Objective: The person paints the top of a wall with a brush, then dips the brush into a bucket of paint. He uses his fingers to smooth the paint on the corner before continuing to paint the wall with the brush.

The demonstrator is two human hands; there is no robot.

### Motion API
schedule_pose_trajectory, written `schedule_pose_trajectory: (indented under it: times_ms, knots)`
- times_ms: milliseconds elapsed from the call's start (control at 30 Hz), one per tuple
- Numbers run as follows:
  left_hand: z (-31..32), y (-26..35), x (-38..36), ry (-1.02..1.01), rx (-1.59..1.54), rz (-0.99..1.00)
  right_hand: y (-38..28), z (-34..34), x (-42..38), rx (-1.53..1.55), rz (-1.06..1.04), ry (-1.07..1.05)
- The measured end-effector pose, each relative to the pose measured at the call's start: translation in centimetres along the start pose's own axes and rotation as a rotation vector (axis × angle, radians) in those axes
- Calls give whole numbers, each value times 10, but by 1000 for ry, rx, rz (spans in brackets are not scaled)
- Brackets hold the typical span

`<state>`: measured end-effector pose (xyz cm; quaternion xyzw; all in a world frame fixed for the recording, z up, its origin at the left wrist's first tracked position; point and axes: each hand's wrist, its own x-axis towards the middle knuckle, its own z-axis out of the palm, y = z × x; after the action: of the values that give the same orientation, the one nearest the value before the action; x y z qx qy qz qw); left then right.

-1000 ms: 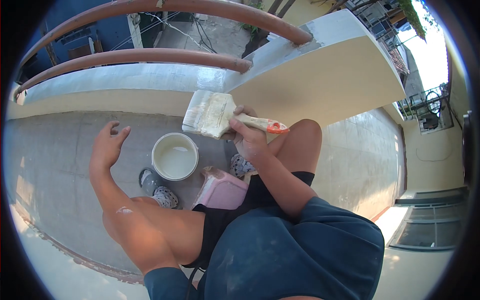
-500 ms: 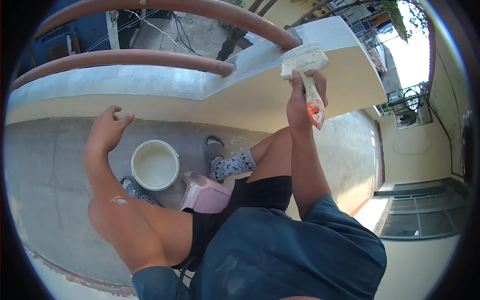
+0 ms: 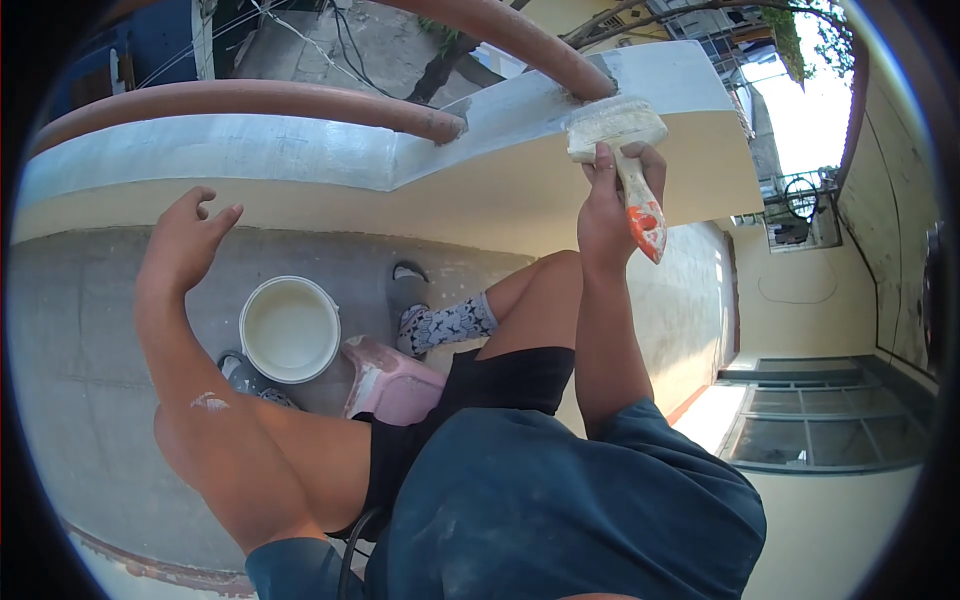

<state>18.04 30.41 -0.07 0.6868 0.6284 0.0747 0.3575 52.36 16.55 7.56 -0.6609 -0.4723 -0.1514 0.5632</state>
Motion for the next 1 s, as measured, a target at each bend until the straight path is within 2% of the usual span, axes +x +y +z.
schedule_pose_trajectory:
  times_ms: [67, 133, 200, 267, 333, 433, 567, 700, 733, 800, 833, 1000]
  knots:
    - [4, 2, 1, -5, -9, 11, 7, 2, 6, 19, -14, 2]
    - [5, 3, 4, -31, -7, 15, 15, 2, 8, -85, -12, -30]
    - [5, 4, 4, -26, -10, 10, 7, -3, -1, -33, -33, -33]
    - [6, 1, 5, -27, -9, 2, -9, -2, -5, 173, 120, 40]
    - [8, 0, 9, 35, 6, 41, -4, 0, 1, 133, 81, 28]
    - [9, 8, 9, -12, -6, 23, 13, 5, 11, -55, -2, -44]
    - [9, 8, 7, -41, 18, 7, -7, -10, -5, 52, 122, 6]
    - [7, 10, 9, -24, 30, -1, -12, -8, 4, 185, 67, 19]
    - [7, 12, 10, -26, 35, 6, -9, -5, 8, 182, 68, 25]
    - [9, 16, 8, -33, 31, 7, -1, 2, 17, -23, 58, -59]
    - [10, 17, 7, -36, 25, 3, 4, 3, 18, 3, 125, -67]
    - [10, 7, 7, -22, 22, -11, -8, -19, -8, 78, 135, -58]
